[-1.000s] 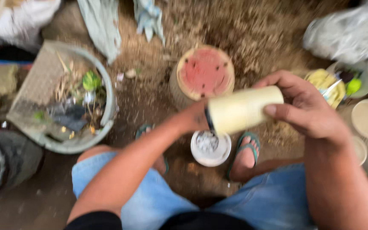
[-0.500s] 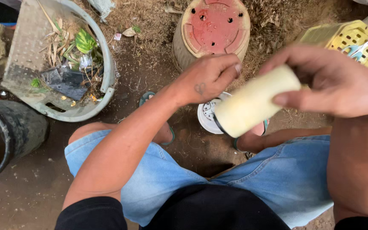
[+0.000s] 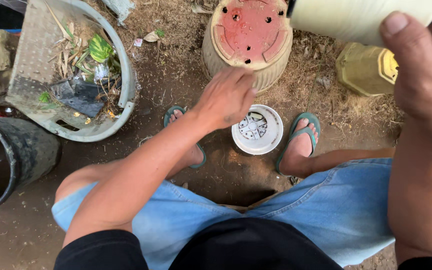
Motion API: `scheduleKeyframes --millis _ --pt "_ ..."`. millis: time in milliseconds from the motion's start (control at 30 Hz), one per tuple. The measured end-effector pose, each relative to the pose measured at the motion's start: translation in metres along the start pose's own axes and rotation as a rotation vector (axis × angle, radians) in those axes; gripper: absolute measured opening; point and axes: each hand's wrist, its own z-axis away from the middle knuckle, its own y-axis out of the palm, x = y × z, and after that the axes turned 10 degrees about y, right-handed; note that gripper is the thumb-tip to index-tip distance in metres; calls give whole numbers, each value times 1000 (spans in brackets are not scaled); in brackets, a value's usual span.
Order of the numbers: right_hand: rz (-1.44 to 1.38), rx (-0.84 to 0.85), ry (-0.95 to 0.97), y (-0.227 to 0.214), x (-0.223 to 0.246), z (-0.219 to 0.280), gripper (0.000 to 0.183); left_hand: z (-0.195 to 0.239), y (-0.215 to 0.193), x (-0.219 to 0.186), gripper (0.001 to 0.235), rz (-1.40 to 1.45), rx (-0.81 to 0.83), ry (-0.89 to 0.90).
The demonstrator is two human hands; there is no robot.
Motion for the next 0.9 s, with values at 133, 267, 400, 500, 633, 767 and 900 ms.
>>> scheduleKeyframes --millis 133,267,400,500,633,767,900 --pt "-62 55 -22 -7 -1 2 27 83 59 25 54 -159 399 -100" --pt "-93 55 -4 -9 -6 12 28 172 108 43 66 -347 1074 -256" --pt "-160 110 -25 -3 0 6 24 177 122 67 93 -197 387 -754" --pt "-180 104 4 3 5 10 25 152 108 80 97 466 -41 -1328" --pt "-264 124 37 9 17 1 17 108 68 111 100 1652 -342 -913" --pt "-243 164 64 13 17 3 20 84 35 97 92 1498 -339 -988" --pt "-249 149 93 12 23 7 23 27 11 62 88 1426 -424 -631"
